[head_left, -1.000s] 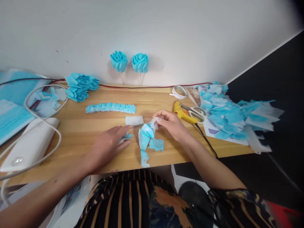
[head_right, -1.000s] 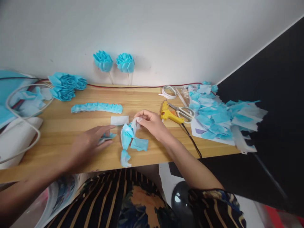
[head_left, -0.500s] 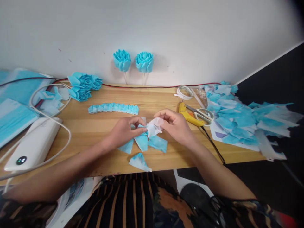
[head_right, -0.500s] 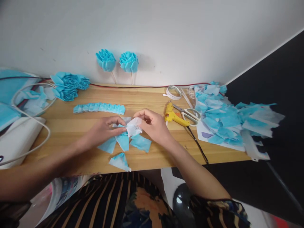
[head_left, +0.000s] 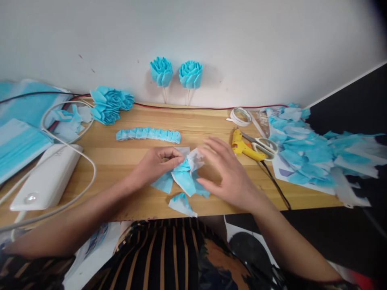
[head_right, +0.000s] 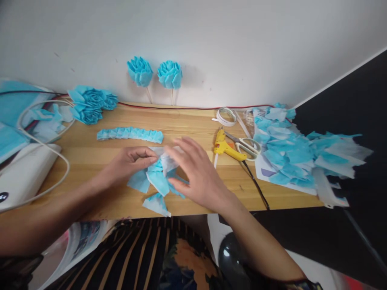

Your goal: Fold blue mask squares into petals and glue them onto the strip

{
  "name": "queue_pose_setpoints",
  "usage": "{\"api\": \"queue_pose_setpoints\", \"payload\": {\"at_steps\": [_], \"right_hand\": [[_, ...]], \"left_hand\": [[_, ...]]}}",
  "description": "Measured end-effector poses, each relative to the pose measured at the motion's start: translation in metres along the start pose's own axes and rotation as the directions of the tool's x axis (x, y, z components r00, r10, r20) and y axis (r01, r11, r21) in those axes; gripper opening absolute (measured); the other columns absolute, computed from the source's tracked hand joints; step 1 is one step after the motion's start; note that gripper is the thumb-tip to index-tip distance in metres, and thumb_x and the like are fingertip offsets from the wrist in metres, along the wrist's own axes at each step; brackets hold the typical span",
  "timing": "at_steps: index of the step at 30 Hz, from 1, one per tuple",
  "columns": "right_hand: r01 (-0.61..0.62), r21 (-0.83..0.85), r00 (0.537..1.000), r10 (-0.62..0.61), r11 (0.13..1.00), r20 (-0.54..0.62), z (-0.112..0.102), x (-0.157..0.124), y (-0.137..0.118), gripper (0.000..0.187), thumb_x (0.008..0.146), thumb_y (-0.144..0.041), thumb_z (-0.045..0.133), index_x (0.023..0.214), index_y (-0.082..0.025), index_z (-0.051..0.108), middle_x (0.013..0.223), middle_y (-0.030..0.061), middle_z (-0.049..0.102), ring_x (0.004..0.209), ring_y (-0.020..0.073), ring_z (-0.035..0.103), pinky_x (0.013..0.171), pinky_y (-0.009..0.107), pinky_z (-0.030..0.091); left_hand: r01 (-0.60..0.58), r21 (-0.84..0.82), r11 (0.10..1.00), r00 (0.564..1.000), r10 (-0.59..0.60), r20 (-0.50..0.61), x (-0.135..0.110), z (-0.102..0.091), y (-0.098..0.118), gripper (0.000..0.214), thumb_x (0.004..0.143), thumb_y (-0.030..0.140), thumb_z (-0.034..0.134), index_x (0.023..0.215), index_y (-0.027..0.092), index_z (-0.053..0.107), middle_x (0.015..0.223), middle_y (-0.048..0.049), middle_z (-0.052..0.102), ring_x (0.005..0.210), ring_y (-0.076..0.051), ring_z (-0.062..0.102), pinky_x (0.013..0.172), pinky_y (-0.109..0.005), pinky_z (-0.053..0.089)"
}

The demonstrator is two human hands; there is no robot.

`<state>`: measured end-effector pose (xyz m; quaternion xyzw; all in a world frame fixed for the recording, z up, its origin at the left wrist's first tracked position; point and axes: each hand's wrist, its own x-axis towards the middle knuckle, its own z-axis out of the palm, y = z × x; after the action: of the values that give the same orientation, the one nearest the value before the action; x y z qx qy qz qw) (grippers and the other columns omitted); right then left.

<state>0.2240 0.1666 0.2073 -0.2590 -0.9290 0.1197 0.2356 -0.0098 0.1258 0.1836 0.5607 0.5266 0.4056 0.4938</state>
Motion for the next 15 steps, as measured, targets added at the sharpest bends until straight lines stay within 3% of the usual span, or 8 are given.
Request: {"api": "queue_pose_setpoints", "payload": {"at_steps": [2, 5, 7, 10, 13, 15], "right_hand": [[0.109, -0.05, 0.993, -0.107, 0.993, 0.047, 0.009, 0.009, -0.004, 0.065, 0.09, -0.03, 0.064, 0.149, -0.026, 0.038, 0.149, 0.0115, 0.05, 0.145, 0.0328, 0.037, 0.119, 0.059, 0.029], [0.152, -0.067, 0.986, -0.146, 0.986, 0.078, 0.017, 0.019, -0.005, 0.059, 0.094, -0.022, 0.055, 0.15, -0.029, 0.036, 0.129, 0.0063, 0.067, 0.126, 0.0261, 0.058, 0.121, 0.059, 0.023], [0.138, -0.064, 0.99, -0.135, 0.988, 0.051, 0.017, 0.021, -0.003, 0.054, 0.096, -0.015, 0.049, 0.147, -0.03, 0.04, 0.11, 0.0023, 0.074, 0.106, 0.0208, 0.068, 0.121, 0.056, 0.025], [0.088, -0.045, 0.996, -0.087, 0.995, 0.013, 0.013, 0.017, 0.003, 0.045, 0.095, -0.011, 0.046, 0.136, -0.027, 0.051, 0.094, -0.0003, 0.075, 0.088, 0.0174, 0.07, 0.118, 0.053, 0.032], [0.008, 0.001, 1.0, -0.008, 1.0, 0.006, 0.004, 0.006, 0.011, 0.042, 0.094, -0.012, 0.049, 0.131, -0.029, 0.054, 0.092, -0.0013, 0.075, 0.086, 0.0178, 0.07, 0.117, 0.055, 0.033], [-0.031, 0.033, 0.998, 0.029, 0.999, 0.061, -0.004, -0.003, 0.015, 0.041, 0.093, -0.014, 0.052, 0.131, -0.03, 0.055, 0.099, -0.0002, 0.076, 0.092, 0.0197, 0.071, 0.118, 0.057, 0.029]], "left_hand": [[-0.019, 0.016, 1.0, 1.0, 0.018, 0.012, -0.001, 0.0, -0.001, 0.023, 0.083, 0.038, 0.066, 0.079, 0.016, 0.071, 0.078, -0.002, 0.071, 0.072, -0.014, 0.062, 0.07, -0.026, 0.048], [-0.027, 0.043, 0.999, 0.999, 0.026, 0.026, -0.002, 0.0, -0.004, 0.022, 0.084, 0.038, 0.066, 0.081, 0.016, 0.073, 0.081, -0.003, 0.073, 0.075, -0.016, 0.064, 0.073, -0.027, 0.048], [-0.034, 0.07, 0.997, 0.999, 0.032, 0.026, -0.002, 0.0, -0.005, 0.022, 0.083, 0.037, 0.067, 0.08, 0.017, 0.074, 0.078, -0.0029, 0.074, 0.073, -0.016, 0.064, 0.071, -0.026, 0.048], [-0.044, 0.109, 0.993, 0.999, 0.045, 0.001, -0.002, -0.002, -0.006, 0.02, 0.083, 0.035, 0.067, 0.076, 0.017, 0.073, 0.075, -0.0024, 0.074, 0.07, -0.015, 0.064, 0.067, -0.025, 0.047], [-0.034, 0.132, 0.991, 0.998, 0.041, -0.05, -0.002, -0.005, -0.006, 0.021, 0.084, 0.035, 0.066, 0.075, 0.017, 0.073, 0.075, -0.0026, 0.074, 0.069, -0.015, 0.064, 0.064, -0.024, 0.047], [-0.024, 0.127, 0.992, 0.997, 0.034, -0.072, -0.002, -0.006, -0.007, 0.023, 0.084, 0.037, 0.066, 0.076, 0.016, 0.073, 0.075, -0.0028, 0.074, 0.068, -0.015, 0.064, 0.063, -0.023, 0.046]]}}
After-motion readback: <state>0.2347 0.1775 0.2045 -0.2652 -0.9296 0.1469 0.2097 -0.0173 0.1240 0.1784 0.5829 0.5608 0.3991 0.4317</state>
